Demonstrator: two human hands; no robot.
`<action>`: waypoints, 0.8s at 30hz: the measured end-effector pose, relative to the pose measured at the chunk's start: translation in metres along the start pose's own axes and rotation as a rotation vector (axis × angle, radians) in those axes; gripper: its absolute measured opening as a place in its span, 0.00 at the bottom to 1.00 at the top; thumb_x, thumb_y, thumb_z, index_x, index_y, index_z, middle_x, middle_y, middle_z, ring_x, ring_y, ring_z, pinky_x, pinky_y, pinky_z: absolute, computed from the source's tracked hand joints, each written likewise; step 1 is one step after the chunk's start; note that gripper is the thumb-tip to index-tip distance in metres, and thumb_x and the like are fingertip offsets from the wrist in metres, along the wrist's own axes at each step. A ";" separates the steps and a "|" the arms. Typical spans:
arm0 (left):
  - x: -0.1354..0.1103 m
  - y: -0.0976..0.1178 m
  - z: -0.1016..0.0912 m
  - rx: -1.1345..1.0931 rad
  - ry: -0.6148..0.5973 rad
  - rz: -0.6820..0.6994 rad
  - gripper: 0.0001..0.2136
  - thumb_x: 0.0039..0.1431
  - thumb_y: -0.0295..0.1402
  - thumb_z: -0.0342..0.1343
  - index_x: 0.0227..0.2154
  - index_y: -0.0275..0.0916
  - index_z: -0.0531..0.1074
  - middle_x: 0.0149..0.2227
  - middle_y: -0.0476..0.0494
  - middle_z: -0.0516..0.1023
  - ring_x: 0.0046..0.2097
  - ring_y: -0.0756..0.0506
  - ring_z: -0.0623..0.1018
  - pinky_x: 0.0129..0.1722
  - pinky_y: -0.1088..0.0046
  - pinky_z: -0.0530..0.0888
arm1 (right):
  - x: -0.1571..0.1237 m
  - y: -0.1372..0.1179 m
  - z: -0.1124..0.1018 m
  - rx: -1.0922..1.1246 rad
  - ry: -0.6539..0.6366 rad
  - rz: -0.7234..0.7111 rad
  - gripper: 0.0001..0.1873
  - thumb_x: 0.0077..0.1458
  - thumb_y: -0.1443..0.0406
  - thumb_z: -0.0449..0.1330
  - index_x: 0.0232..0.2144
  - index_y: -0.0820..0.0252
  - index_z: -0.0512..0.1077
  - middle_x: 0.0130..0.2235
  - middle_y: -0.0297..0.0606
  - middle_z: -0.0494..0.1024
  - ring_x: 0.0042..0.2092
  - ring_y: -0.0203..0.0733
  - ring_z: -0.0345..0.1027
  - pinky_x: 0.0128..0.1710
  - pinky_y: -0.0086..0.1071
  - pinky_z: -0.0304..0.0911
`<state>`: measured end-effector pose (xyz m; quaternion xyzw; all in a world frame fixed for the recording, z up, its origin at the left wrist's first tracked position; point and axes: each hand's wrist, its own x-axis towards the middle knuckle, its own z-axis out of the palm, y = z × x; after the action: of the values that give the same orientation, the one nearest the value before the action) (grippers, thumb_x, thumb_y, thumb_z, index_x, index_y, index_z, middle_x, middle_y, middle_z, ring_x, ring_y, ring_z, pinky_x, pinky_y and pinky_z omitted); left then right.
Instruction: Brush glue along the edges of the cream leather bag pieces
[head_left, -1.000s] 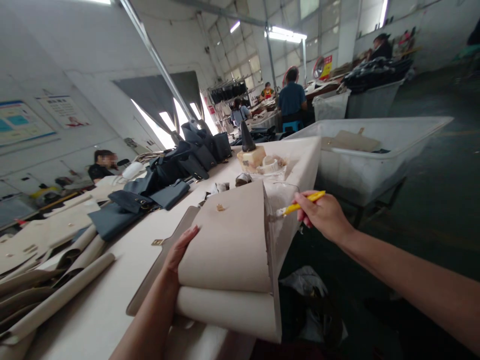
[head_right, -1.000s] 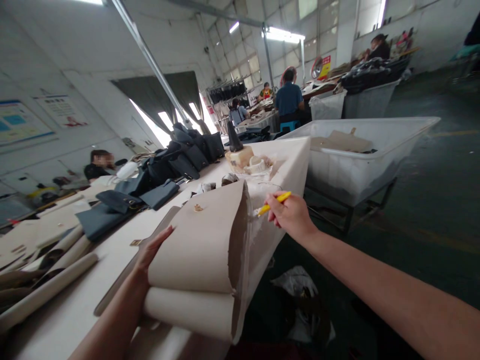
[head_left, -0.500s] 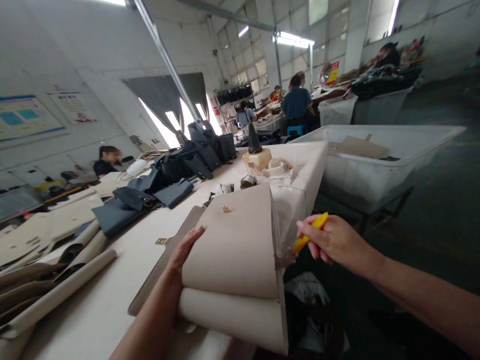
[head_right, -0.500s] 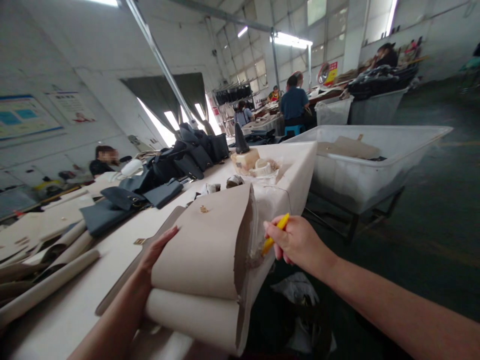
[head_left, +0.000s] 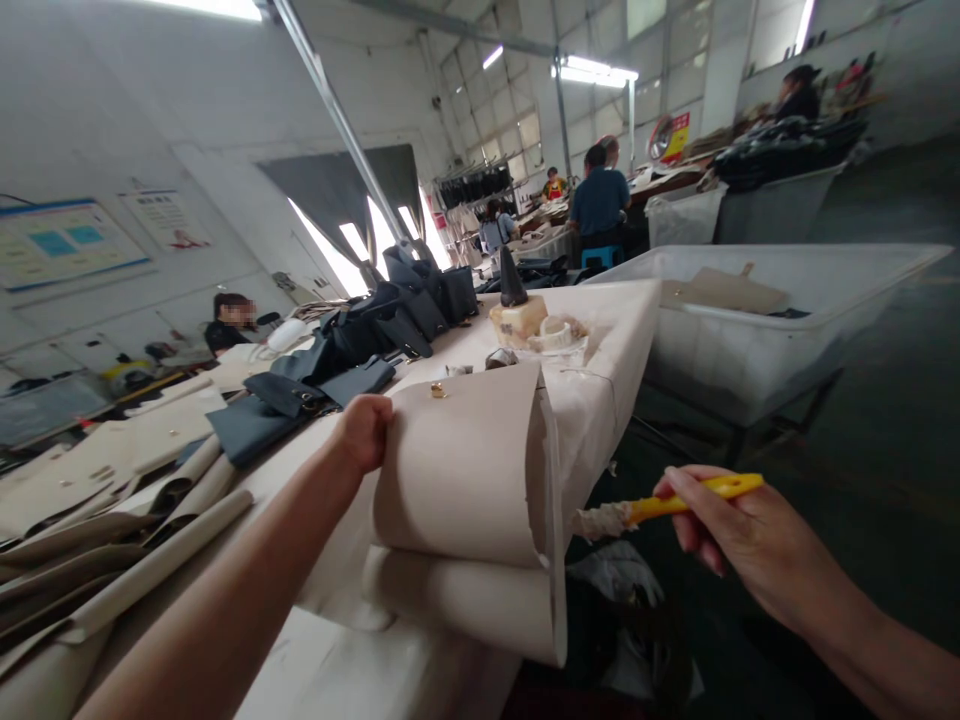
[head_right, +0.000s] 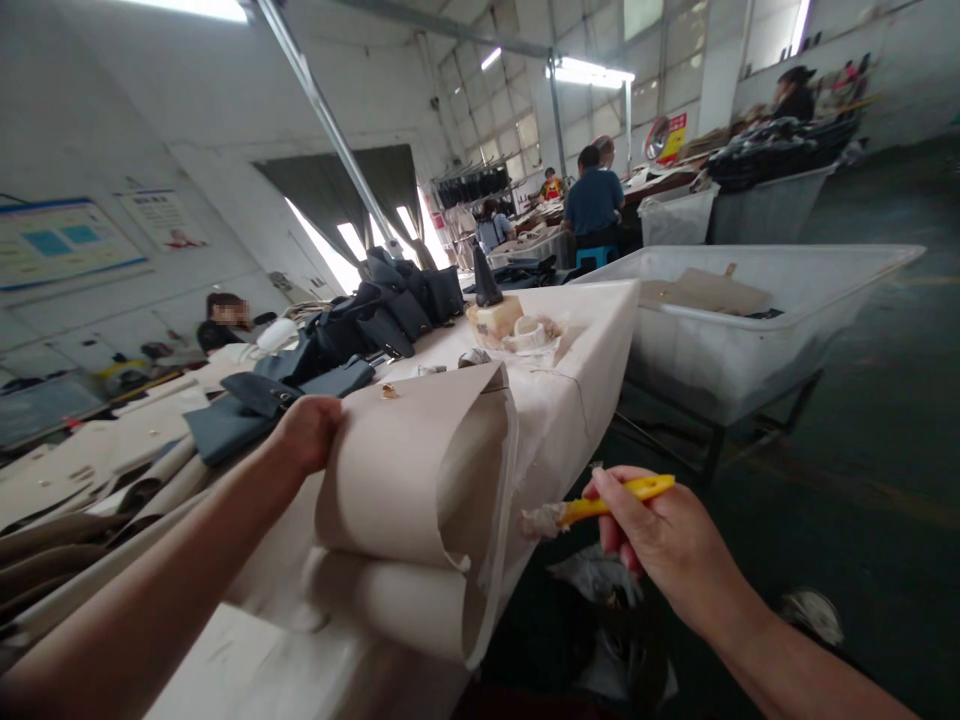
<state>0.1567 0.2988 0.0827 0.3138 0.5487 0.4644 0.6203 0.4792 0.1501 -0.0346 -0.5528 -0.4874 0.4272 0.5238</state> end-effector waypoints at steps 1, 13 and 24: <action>0.000 0.001 0.005 0.011 0.012 -0.012 0.13 0.45 0.25 0.52 0.34 0.27 0.74 0.18 0.39 0.75 0.18 0.39 0.75 0.15 0.65 0.72 | 0.001 0.002 -0.001 0.026 0.018 0.002 0.25 0.52 0.45 0.53 0.27 0.61 0.69 0.16 0.31 0.66 0.15 0.30 0.56 0.13 0.23 0.52; -0.007 0.045 0.008 0.061 -0.141 0.494 0.06 0.53 0.30 0.56 0.34 0.33 0.72 0.26 0.42 0.78 0.25 0.45 0.78 0.26 0.70 0.77 | 0.000 -0.006 -0.019 0.215 0.264 0.014 0.23 0.42 0.45 0.62 0.26 0.60 0.70 0.16 0.33 0.66 0.16 0.31 0.56 0.12 0.23 0.52; -0.014 -0.008 -0.021 -0.265 0.033 0.785 0.12 0.48 0.40 0.61 0.33 0.38 0.73 0.25 0.51 0.78 0.22 0.49 0.76 0.28 0.73 0.76 | 0.006 -0.007 -0.009 0.180 0.225 -0.061 0.23 0.46 0.46 0.60 0.28 0.60 0.70 0.17 0.32 0.68 0.17 0.32 0.57 0.13 0.23 0.53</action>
<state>0.1386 0.2802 0.0773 0.4092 0.3328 0.7373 0.4221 0.4888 0.1544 -0.0270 -0.5331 -0.4018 0.3883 0.6353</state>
